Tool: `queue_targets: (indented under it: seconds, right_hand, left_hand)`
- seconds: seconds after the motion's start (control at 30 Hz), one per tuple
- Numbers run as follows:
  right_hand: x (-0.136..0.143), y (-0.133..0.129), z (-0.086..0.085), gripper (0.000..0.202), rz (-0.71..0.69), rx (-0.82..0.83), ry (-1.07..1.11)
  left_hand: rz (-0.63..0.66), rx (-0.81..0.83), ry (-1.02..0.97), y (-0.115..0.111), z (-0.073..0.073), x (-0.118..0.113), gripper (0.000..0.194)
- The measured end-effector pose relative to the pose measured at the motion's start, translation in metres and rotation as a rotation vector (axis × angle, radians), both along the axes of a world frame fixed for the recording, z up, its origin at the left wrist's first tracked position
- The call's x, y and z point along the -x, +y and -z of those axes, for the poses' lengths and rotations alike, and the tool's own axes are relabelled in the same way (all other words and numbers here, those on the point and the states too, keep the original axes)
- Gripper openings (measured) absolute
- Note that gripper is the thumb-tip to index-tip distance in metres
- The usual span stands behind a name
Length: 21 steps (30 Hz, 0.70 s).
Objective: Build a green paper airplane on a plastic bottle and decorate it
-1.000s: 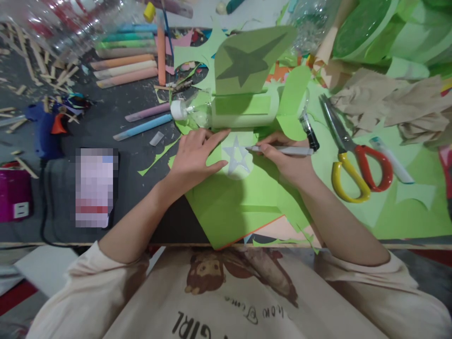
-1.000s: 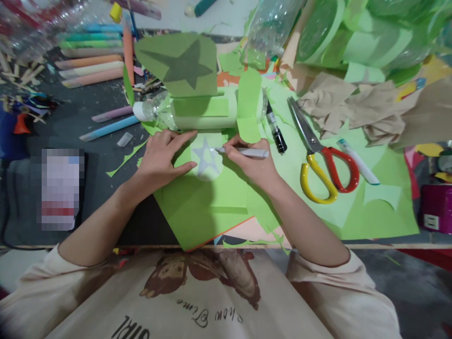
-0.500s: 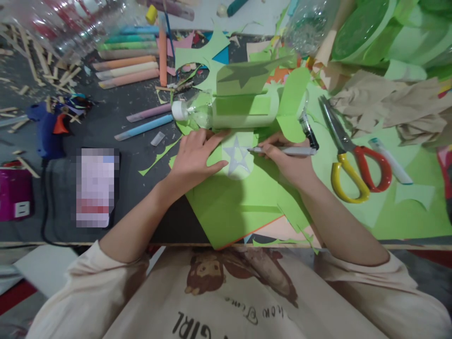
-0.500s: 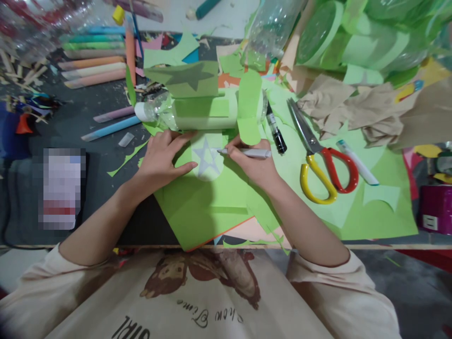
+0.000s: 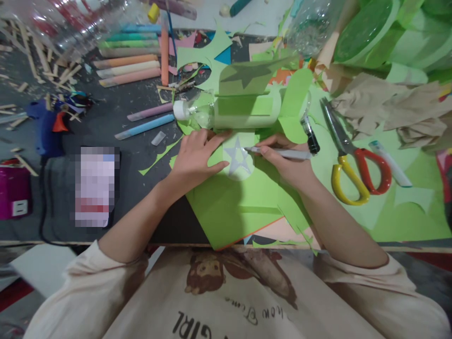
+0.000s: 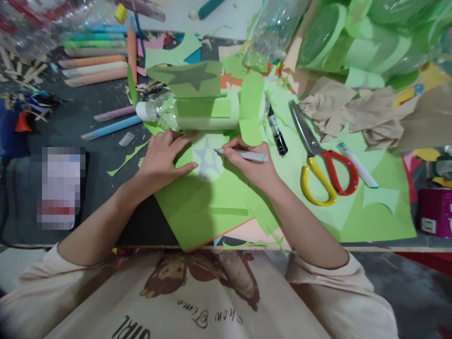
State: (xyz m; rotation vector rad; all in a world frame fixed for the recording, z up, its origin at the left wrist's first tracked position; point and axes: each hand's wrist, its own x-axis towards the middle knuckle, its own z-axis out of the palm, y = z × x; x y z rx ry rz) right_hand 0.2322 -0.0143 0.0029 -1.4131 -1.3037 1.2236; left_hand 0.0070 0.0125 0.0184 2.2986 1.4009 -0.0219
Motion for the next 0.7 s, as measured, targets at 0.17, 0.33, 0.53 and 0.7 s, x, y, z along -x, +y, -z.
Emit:
queue_targets:
  seconds: [0.17,0.33,0.53,0.7]
  right_hand:
    - [-0.0004,0.0001,-0.003,0.009,-0.012,-0.004,-0.036]
    - [-0.0022,0.0002,0.0005,0.013,0.002,0.015,-0.054]
    - [0.0003,0.0002,0.0015,0.01,0.011,-0.014,0.001]
    - [0.0014,0.0009,-0.0015,0.013,0.075,-0.001,-0.061]
  left_hand:
    - [-0.002,-0.012,-0.015,-0.0002,0.0029,0.0012,0.062]
    - [0.007,-0.02,-0.028,0.0,0.0038,0.0021,0.061]
    - [-0.003,0.003,0.004,-0.0004,0.001,0.0001,0.062]
    - [0.011,-0.017,-0.028,0.0005,0.0051,0.0022,0.061]
